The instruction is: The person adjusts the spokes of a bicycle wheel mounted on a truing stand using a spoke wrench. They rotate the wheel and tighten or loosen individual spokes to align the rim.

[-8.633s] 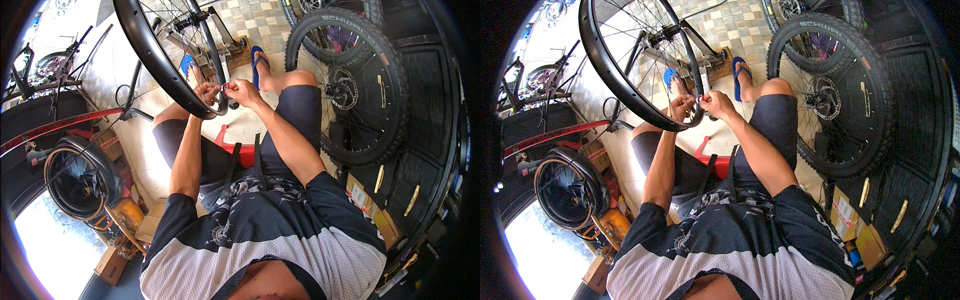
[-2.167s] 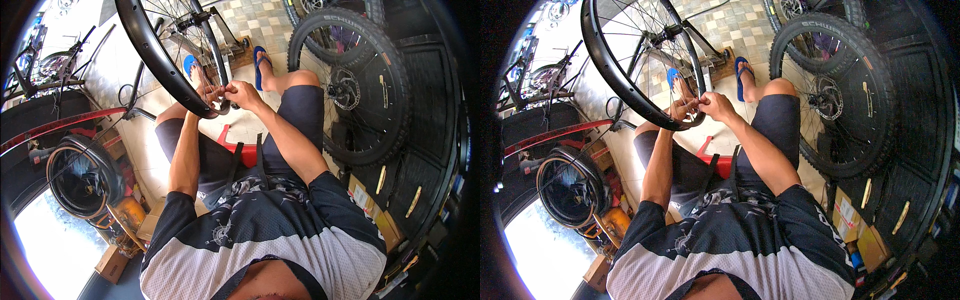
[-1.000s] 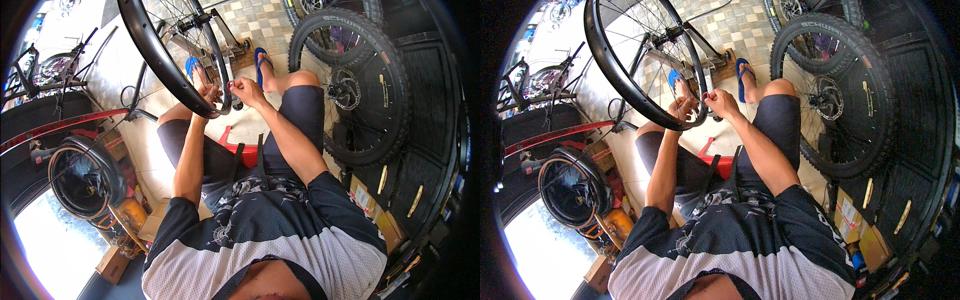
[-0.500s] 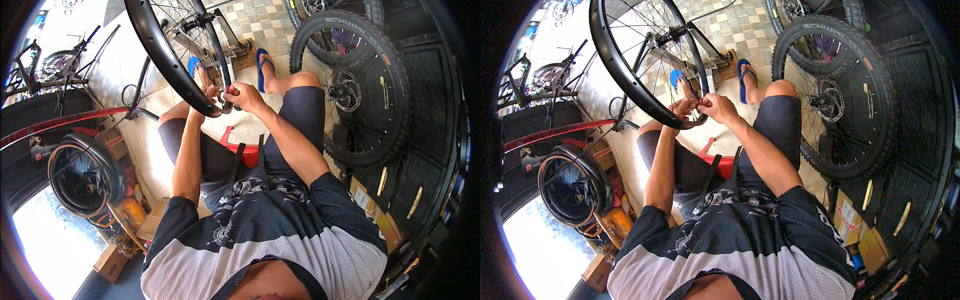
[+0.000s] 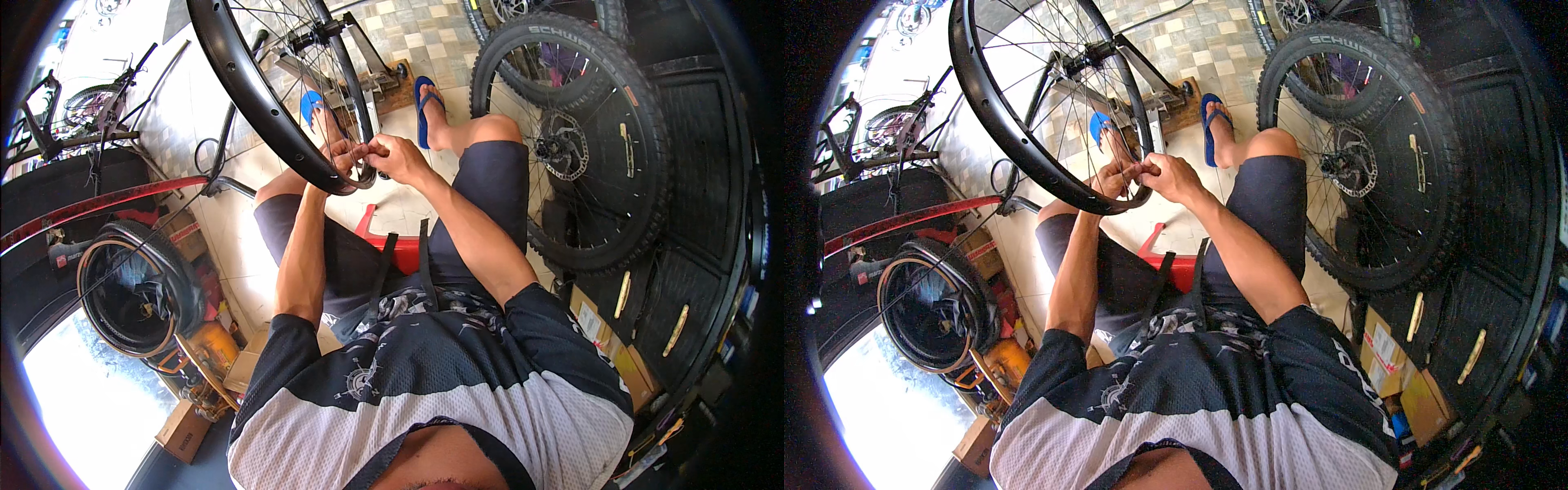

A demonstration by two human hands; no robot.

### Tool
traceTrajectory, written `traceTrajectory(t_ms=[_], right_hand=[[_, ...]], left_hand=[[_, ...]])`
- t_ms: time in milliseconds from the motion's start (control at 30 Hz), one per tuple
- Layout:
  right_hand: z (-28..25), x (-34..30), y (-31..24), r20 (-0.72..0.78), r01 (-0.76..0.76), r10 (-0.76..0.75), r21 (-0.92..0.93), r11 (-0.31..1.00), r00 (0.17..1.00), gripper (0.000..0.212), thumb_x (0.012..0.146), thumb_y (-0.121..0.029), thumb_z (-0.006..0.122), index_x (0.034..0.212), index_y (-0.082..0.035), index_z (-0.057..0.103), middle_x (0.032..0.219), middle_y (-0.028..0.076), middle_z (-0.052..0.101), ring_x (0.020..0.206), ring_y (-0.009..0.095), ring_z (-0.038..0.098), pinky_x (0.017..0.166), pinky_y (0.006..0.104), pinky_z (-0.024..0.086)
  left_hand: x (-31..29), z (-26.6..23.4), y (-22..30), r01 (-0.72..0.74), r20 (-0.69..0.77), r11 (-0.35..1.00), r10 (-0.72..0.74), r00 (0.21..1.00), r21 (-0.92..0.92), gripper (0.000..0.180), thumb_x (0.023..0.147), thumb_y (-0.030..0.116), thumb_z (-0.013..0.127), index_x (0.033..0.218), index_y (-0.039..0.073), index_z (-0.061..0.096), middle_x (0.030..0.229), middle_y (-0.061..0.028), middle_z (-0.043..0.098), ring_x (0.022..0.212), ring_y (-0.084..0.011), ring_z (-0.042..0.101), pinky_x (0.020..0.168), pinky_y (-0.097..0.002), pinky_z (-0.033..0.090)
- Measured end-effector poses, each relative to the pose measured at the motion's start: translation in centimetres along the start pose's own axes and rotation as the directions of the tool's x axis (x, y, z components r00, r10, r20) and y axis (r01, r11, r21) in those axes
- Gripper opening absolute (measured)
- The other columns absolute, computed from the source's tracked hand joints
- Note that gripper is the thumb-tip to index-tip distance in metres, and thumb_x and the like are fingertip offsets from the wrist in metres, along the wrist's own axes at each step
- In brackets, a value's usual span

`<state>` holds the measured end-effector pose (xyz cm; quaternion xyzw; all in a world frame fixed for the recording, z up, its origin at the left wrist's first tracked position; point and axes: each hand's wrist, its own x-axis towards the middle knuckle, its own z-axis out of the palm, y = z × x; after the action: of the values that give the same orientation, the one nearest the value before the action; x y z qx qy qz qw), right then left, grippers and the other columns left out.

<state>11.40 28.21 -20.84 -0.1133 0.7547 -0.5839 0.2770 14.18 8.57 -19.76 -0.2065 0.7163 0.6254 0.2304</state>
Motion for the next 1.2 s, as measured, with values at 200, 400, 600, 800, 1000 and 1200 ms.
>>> traceTrajectory(t_ms=[200, 400, 600, 800, 1000, 1200], right_hand=[[0.2, 0.8, 1.3, -0.020, -0.037, 0.035, -0.088, 0.995, 0.999, 0.022, 0.089, -0.015, 0.068, 0.106, 0.000, 0.069, 0.087, 0.010, 0.075, 0.077, 0.016, 0.069, 0.071, 0.0310, 0.053], [0.4, 1.3, 1.9, 0.003, -0.016, 0.016, -0.083, 0.996, 1.000, 0.023, 0.090, -0.016, 0.068, 0.104, 0.002, 0.068, 0.088, 0.010, 0.075, 0.078, 0.016, 0.069, 0.072, 0.0314, 0.053], [-0.9, 1.8, 2.5, -0.137, 0.045, -0.049, -0.034, 0.998, 0.989, 0.027, 0.092, -0.023, 0.070, 0.102, 0.002, 0.067, 0.089, 0.011, 0.075, 0.079, 0.016, 0.069, 0.072, 0.0312, 0.053], [-1.5, 1.9, 2.9, -0.198, -0.040, 0.014, -0.128, 0.991, 0.980, 0.030, 0.090, -0.028, 0.070, 0.100, 0.001, 0.067, 0.088, 0.013, 0.075, 0.080, 0.020, 0.072, 0.071, 0.0334, 0.054], [-1.2, 1.8, 3.1, -0.147, -0.094, 0.073, -0.143, 0.985, 0.987, 0.031, 0.090, -0.027, 0.071, 0.100, 0.002, 0.067, 0.088, 0.013, 0.075, 0.080, 0.018, 0.072, 0.071, 0.0313, 0.054], [-0.3, 2.3, 3.3, 0.039, -0.074, 0.072, 0.072, 0.995, 0.997, 0.027, 0.090, -0.022, 0.074, 0.097, 0.003, 0.066, 0.086, 0.010, 0.075, 0.081, 0.014, 0.071, 0.071, 0.0279, 0.054]], left_hand=[[1.0, 1.3, -1.2, -0.247, -0.064, 0.969, 0.248, 0.967, 0.024, 0.035, 0.092, 0.033, 0.077, 0.072, 0.007, 0.062, 0.062, 0.0016, 0.058, 0.051, -0.0059, 0.050, 0.046, -0.0234, 0.037], [2.4, 1.1, -3.1, -0.250, -0.172, 0.955, 0.277, 0.945, 0.160, 0.035, 0.095, 0.031, 0.073, 0.073, 0.006, 0.063, 0.061, 0.0007, 0.060, 0.054, -0.0054, 0.053, 0.045, -0.0241, 0.036], [2.1, 0.9, -2.7, -0.145, -0.361, 0.989, 0.137, 0.923, 0.006, 0.041, 0.102, 0.042, 0.060, 0.089, 0.003, 0.069, 0.072, -0.0018, 0.067, 0.057, -0.0051, 0.055, 0.043, -0.0233, 0.040], [1.0, 1.2, -1.9, -0.123, -0.320, 0.992, 0.119, 0.940, 0.007, 0.029, 0.100, 0.035, 0.064, 0.104, 0.007, 0.067, 0.077, -0.0005, 0.068, 0.057, -0.0060, 0.055, 0.043, -0.0222, 0.040], [-1.3, 0.8, -0.4, -0.108, -0.241, 0.985, 0.073, 0.968, -0.135, 0.027, 0.097, 0.035, 0.069, 0.096, 0.009, 0.062, 0.075, 0.0043, 0.058, 0.060, -0.0055, 0.047, 0.054, -0.0220, 0.036], [-2.5, -0.2, 0.3, -0.273, -0.200, 0.954, 0.246, 0.949, -0.125, 0.024, 0.098, 0.029, 0.068, 0.095, 0.007, 0.061, 0.076, 0.0029, 0.059, 0.061, -0.0041, 0.049, 0.055, -0.0213, 0.038]])
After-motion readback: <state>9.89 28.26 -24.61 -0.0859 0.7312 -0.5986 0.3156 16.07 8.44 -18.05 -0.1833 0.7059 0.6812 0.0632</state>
